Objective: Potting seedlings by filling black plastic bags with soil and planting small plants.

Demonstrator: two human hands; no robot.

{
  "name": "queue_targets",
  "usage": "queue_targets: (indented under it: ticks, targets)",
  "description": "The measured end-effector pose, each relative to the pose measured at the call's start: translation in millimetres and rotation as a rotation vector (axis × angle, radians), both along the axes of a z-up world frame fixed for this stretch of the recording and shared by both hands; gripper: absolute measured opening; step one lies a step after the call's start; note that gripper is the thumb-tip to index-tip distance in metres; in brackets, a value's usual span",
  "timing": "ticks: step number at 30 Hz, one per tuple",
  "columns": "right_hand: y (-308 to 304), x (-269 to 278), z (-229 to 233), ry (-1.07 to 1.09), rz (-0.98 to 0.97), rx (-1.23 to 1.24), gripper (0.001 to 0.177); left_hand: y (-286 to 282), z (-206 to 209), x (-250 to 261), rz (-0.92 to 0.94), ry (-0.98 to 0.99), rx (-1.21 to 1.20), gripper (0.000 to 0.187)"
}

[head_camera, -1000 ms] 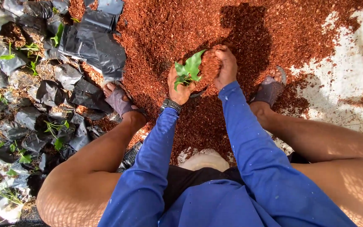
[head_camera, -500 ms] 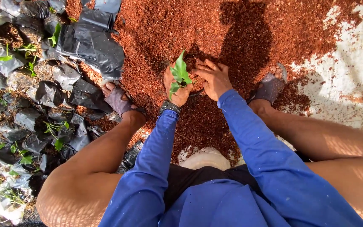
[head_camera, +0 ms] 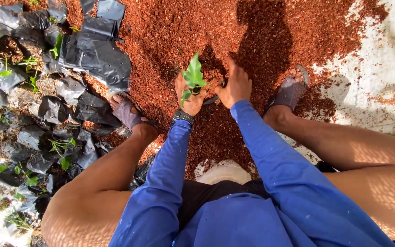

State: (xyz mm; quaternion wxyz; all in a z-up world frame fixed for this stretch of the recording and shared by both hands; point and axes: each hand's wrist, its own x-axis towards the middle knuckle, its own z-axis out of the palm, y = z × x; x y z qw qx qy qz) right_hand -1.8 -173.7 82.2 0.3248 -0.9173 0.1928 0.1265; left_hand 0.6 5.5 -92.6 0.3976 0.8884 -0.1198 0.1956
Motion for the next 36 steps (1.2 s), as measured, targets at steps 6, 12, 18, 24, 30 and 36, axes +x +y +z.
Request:
queue_targets:
  ticks: [6, 12, 18, 24, 30, 36]
  targets:
    - [-14, 21, -32, -0.007, 0.184, -0.201, 0.073, -1, 16, -4, 0.006, 0.02, 0.011, 0.067]
    - [-36, 46, -2, -0.329, -0.01, 0.149, 0.056, -9, 92, 6, -0.135, 0.09, -0.292, 0.061]
    - [-36, -14, -57, 0.337, 0.059, 0.189, 0.098, -2, 37, 6, -0.054, 0.168, -0.04, 0.085]
    - [-37, -66, -137, 0.032, -0.057, 0.213, 0.049, -1, 26, 8, 0.056, 0.403, 0.147, 0.044]
    - [-16, -34, -60, -0.42, -0.729, 0.993, 0.024, -16, 78, 3, 0.022, 0.213, -0.089, 0.078]
    - [13, 0, -41, -0.643, -0.439, 1.01, 0.023, -10, 92, 6, 0.065, 0.283, -0.009, 0.075]
